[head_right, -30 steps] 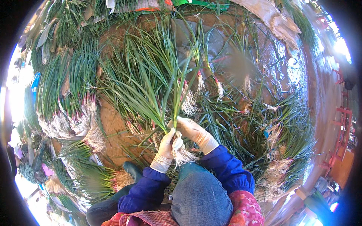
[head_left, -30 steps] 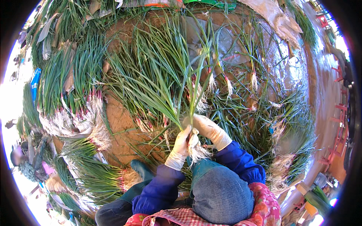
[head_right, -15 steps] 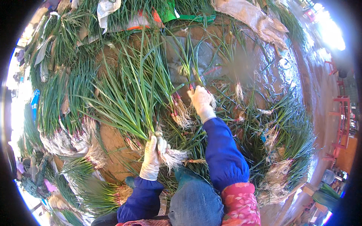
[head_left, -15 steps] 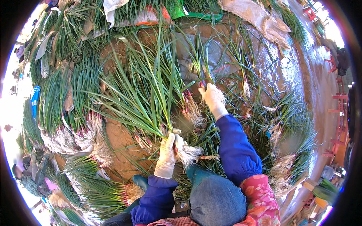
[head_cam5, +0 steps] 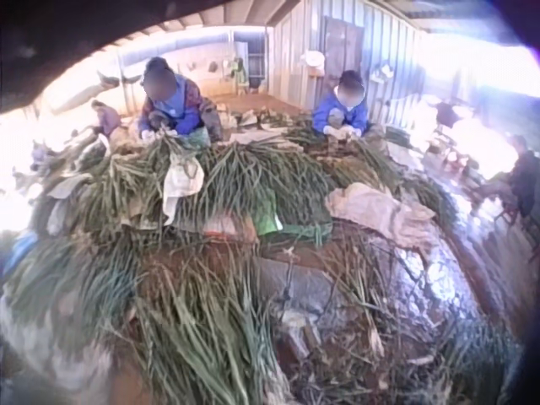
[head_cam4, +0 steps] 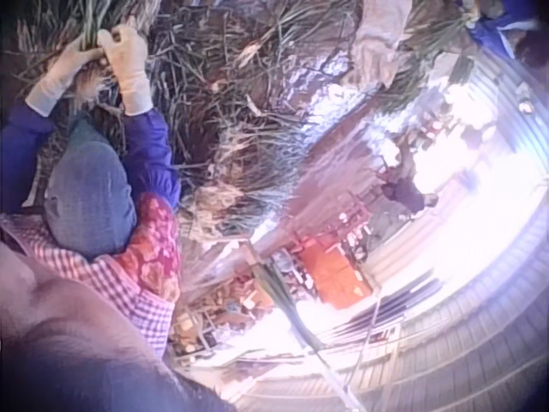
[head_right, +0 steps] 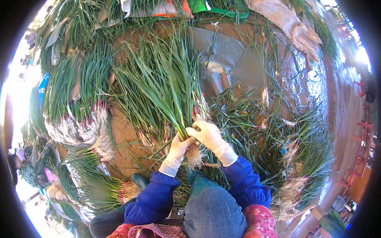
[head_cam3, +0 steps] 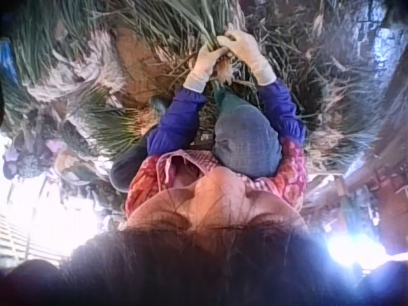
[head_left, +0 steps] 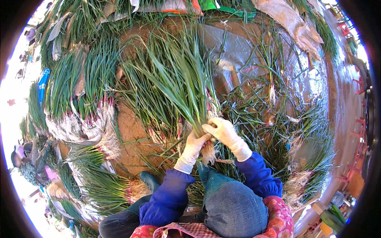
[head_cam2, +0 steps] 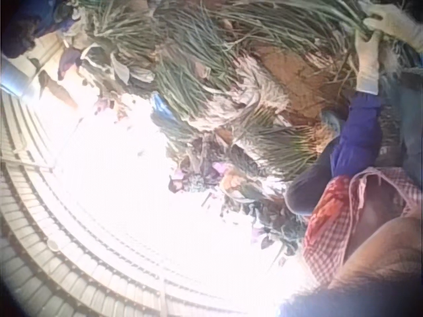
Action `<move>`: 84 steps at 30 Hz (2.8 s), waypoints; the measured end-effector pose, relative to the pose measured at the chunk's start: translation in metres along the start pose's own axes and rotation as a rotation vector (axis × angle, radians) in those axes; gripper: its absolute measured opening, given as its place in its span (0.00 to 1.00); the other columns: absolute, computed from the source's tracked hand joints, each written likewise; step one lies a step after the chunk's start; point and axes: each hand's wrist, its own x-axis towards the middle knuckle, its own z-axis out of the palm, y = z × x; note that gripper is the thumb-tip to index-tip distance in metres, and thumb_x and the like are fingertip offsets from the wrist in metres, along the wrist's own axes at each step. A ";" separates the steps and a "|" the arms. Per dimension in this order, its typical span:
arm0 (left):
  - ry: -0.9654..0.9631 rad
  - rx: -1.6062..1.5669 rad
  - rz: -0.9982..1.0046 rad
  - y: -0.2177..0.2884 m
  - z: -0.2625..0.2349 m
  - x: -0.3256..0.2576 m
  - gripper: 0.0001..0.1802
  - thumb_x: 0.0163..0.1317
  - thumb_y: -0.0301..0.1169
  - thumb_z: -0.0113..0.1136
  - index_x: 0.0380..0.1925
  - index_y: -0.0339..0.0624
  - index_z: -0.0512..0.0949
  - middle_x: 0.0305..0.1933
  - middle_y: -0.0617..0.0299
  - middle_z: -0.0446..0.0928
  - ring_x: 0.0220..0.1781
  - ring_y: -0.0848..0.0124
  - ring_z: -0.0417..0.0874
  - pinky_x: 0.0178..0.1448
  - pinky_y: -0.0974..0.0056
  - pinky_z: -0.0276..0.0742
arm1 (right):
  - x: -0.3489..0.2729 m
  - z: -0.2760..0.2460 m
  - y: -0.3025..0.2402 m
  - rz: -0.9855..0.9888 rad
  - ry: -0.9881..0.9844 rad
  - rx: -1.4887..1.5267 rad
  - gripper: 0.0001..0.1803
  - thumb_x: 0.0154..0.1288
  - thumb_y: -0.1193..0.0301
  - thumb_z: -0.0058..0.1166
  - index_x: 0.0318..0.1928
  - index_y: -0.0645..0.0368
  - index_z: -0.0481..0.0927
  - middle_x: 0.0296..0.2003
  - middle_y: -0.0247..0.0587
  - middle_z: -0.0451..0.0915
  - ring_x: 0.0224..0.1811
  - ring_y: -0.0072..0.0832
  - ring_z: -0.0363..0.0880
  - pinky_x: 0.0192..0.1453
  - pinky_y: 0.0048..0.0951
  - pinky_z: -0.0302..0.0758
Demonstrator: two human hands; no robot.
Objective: The person sits on the ground and repeatedly picks up bunches of green onions, trims the roots by hand, and places the cleaned bunches into a pile. The person wears gloves and a head covering while working.
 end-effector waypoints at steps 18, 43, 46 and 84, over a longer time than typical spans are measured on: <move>0.310 0.053 -0.001 -0.011 -0.018 -0.030 0.14 0.65 0.38 0.60 0.37 0.36 0.81 0.26 0.63 0.81 0.23 0.78 0.75 0.30 0.72 0.71 | -0.014 0.031 -0.020 -0.301 0.351 -0.061 0.04 0.60 0.72 0.59 0.33 0.59 0.82 0.29 0.44 0.82 0.29 0.39 0.81 0.33 0.32 0.76; 0.275 0.300 0.048 0.022 -0.025 -0.041 0.09 0.61 0.28 0.64 0.40 0.36 0.83 0.27 0.72 0.77 0.24 0.84 0.70 0.27 0.75 0.64 | -0.015 0.040 -0.018 -0.283 -0.084 -0.156 0.16 0.64 0.63 0.56 0.49 0.57 0.79 0.35 0.47 0.83 0.35 0.44 0.83 0.39 0.37 0.79; 0.270 0.204 0.040 0.026 -0.028 -0.040 0.10 0.61 0.29 0.64 0.39 0.35 0.83 0.28 0.71 0.78 0.26 0.84 0.72 0.28 0.74 0.66 | -0.019 0.036 -0.019 -0.106 0.046 0.106 0.22 0.61 0.64 0.62 0.54 0.58 0.77 0.32 0.44 0.83 0.34 0.36 0.84 0.38 0.34 0.78; 0.097 -0.387 0.192 0.051 -0.007 -0.013 0.05 0.64 0.27 0.60 0.38 0.40 0.75 0.46 0.54 0.82 0.28 0.74 0.80 0.36 0.70 0.79 | 0.034 -0.037 -0.032 -0.229 0.312 -0.395 0.14 0.57 0.59 0.63 0.38 0.53 0.83 0.31 0.40 0.81 0.33 0.37 0.81 0.36 0.37 0.76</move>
